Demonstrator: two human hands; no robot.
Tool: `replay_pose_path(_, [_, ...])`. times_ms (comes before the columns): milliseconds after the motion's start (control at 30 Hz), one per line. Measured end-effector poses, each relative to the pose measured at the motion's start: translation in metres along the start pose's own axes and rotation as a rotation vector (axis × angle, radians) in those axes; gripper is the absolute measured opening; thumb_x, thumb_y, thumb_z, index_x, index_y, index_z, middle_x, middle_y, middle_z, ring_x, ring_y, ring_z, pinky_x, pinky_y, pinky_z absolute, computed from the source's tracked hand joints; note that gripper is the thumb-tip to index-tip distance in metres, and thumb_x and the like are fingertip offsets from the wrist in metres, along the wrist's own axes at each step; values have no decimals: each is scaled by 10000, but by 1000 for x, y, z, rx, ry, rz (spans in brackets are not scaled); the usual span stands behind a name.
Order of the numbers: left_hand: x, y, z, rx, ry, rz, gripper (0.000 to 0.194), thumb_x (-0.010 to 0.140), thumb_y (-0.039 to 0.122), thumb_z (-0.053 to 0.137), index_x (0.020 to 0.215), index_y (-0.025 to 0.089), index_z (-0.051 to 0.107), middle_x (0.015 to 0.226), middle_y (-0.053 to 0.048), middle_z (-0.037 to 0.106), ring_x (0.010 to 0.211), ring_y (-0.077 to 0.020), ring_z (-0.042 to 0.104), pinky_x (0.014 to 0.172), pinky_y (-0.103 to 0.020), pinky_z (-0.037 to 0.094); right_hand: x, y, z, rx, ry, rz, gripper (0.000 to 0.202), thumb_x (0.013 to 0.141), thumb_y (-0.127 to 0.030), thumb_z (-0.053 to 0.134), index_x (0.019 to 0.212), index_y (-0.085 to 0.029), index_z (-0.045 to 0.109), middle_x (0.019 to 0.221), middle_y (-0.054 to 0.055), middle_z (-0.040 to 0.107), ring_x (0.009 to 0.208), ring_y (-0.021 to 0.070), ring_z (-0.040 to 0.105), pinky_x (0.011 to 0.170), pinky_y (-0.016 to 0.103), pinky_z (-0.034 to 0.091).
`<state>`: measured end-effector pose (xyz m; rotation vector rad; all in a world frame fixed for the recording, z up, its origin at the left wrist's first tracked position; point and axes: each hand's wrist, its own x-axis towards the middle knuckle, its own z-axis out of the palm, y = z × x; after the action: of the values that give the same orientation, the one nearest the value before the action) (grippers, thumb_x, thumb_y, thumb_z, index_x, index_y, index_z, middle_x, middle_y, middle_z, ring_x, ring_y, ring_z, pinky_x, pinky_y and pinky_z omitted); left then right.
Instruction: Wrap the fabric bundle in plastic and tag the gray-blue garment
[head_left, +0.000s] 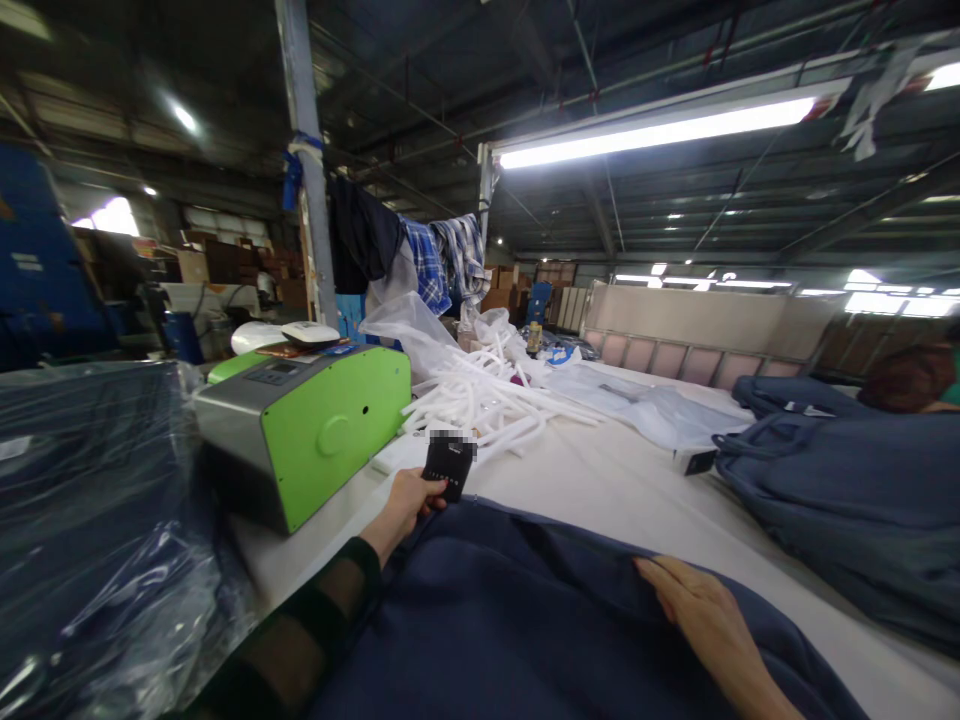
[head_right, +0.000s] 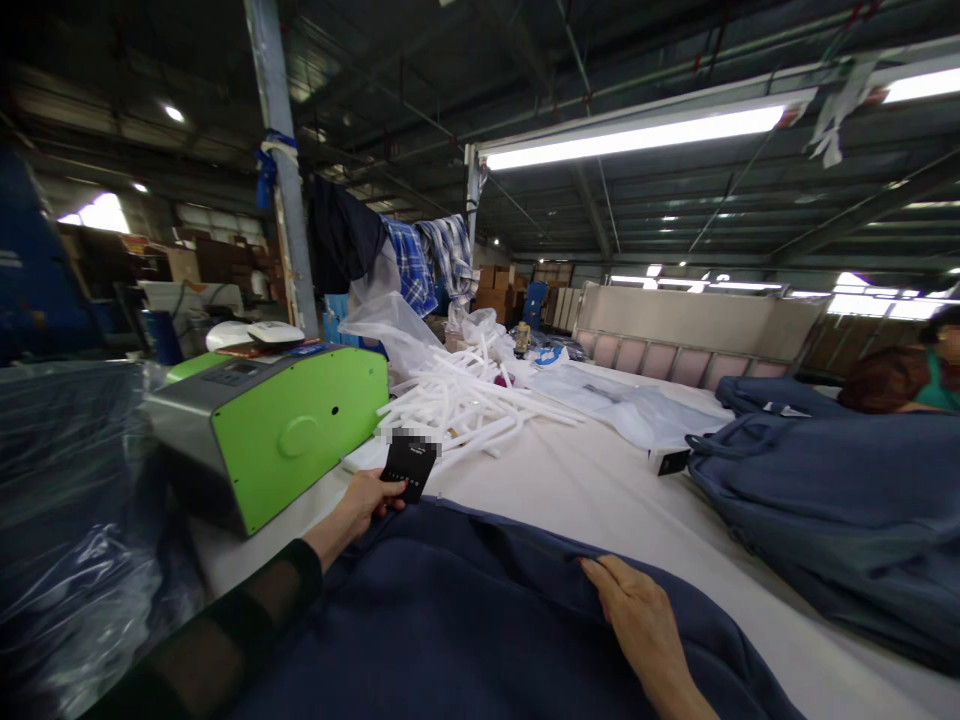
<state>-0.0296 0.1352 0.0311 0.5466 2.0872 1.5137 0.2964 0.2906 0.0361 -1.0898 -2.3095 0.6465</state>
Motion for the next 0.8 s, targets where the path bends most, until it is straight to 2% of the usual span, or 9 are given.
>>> replay_pose_path(67, [-3,-3,-7,48,23,16,145,856,235,605,772,126,562,549,53,548,433,-72,484,413,-187,324,6,-5,-5,24,-54,52,450,720,-602,312,441,-255,375,445,4,488,491,174,505,568,316,390])
replay_pose_path(167, [-13,-5,-16,149,10,107,92,817,185,569,750,123,557,501,51,516,420,-79,465,421,-193,295,3,-14,-3,50,-63,39,453,717,-615,325,453,-253,384,448,-4,483,495,172,492,587,323,373])
replay_pose_path(267, [-31,-2,-12,294,-144,283,96,801,160,511,806,120,599,540,34,540,474,-92,487,465,-198,335,-6,-23,-1,139,-125,46,486,736,-652,367,470,-246,392,442,-23,447,479,155,466,576,308,360])
replay_pose_path(400, [-48,19,8,587,-494,576,156,699,40,552,715,168,640,691,24,625,670,-112,569,627,-198,419,-10,-35,-6,224,-245,98,508,752,-679,383,500,-239,408,435,-44,403,425,129,423,506,281,328])
replay_pose_path(500, [-49,45,22,858,-649,767,234,644,-34,580,682,188,644,763,23,636,730,-119,560,664,-203,401,-10,-40,-10,168,-229,41,499,747,-671,378,508,-236,425,463,-33,439,464,136,454,525,279,339])
replay_pose_path(567, [-49,58,32,1038,-677,874,221,665,-36,586,664,180,630,764,1,628,702,-133,540,618,-230,375,-11,-42,-10,142,-190,6,481,746,-657,377,535,-235,475,488,-24,475,499,147,477,541,281,345])
replay_pose_path(633, [-52,64,45,1198,-668,980,191,726,-6,585,638,162,612,768,-42,626,682,-157,528,584,-274,347,-14,-42,-8,136,-147,-15,462,752,-637,382,562,-234,505,502,-22,496,520,154,489,553,281,347])
replay_pose_path(800, [-74,45,80,1445,-645,1208,182,811,69,594,642,127,629,753,-111,632,706,-212,546,570,-345,313,-20,-44,0,176,-137,-30,424,786,-589,372,591,-232,492,498,-26,498,524,155,505,566,280,346])
